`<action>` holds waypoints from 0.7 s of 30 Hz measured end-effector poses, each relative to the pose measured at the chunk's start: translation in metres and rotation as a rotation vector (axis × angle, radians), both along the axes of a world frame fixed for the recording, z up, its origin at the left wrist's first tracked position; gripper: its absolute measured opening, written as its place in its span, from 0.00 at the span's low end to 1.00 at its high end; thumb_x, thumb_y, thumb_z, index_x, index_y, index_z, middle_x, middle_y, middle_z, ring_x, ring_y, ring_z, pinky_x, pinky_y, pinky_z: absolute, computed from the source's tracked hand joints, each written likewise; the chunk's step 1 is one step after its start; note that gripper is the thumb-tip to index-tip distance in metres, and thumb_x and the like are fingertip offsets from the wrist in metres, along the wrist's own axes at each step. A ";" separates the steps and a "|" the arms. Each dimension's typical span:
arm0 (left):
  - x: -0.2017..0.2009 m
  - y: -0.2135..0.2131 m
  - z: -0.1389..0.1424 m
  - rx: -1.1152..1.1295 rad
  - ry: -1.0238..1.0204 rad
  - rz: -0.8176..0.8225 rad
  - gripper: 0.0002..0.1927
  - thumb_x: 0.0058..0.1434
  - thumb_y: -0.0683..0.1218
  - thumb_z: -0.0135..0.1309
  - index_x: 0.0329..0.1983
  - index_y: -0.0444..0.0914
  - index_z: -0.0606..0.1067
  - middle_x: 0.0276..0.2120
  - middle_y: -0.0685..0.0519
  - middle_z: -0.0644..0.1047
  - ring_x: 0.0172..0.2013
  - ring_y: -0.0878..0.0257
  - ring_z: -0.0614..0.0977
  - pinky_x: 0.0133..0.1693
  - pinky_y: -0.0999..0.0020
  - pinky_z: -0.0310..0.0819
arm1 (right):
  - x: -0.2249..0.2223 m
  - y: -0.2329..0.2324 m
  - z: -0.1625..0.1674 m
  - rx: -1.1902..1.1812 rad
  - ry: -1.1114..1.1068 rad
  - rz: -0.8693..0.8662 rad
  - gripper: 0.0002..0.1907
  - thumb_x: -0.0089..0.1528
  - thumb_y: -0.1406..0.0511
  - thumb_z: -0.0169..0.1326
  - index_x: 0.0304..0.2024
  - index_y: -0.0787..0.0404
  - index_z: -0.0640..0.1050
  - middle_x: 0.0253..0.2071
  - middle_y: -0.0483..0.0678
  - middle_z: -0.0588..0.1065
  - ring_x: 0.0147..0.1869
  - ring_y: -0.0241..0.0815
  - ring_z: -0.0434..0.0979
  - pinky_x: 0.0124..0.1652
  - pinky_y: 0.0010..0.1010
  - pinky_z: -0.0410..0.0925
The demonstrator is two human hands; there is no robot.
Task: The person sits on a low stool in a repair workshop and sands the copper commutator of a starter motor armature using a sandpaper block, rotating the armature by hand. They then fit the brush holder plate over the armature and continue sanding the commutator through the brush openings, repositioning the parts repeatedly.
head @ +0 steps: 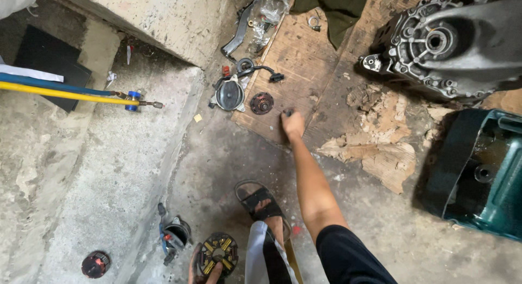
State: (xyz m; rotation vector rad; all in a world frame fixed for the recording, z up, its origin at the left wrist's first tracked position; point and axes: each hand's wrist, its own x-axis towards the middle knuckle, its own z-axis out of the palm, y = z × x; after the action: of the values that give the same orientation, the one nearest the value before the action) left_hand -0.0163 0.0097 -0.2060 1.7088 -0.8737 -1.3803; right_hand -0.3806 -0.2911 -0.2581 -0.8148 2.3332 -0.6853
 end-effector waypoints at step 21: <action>0.014 -0.012 0.026 -0.048 0.032 -0.044 0.48 0.49 0.33 0.62 0.73 0.30 0.56 0.58 0.36 0.75 0.58 0.51 0.78 0.60 0.57 0.68 | -0.001 0.010 0.041 0.101 -0.128 -0.007 0.21 0.58 0.53 0.63 0.52 0.52 0.80 0.49 0.57 0.80 0.56 0.57 0.80 0.55 0.44 0.72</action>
State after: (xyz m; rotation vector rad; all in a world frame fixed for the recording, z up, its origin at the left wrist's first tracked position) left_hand -0.0026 -0.0027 -0.1802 1.6356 -0.9247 -1.4005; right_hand -0.3815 -0.2813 -0.2174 -0.6972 2.2370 -0.5991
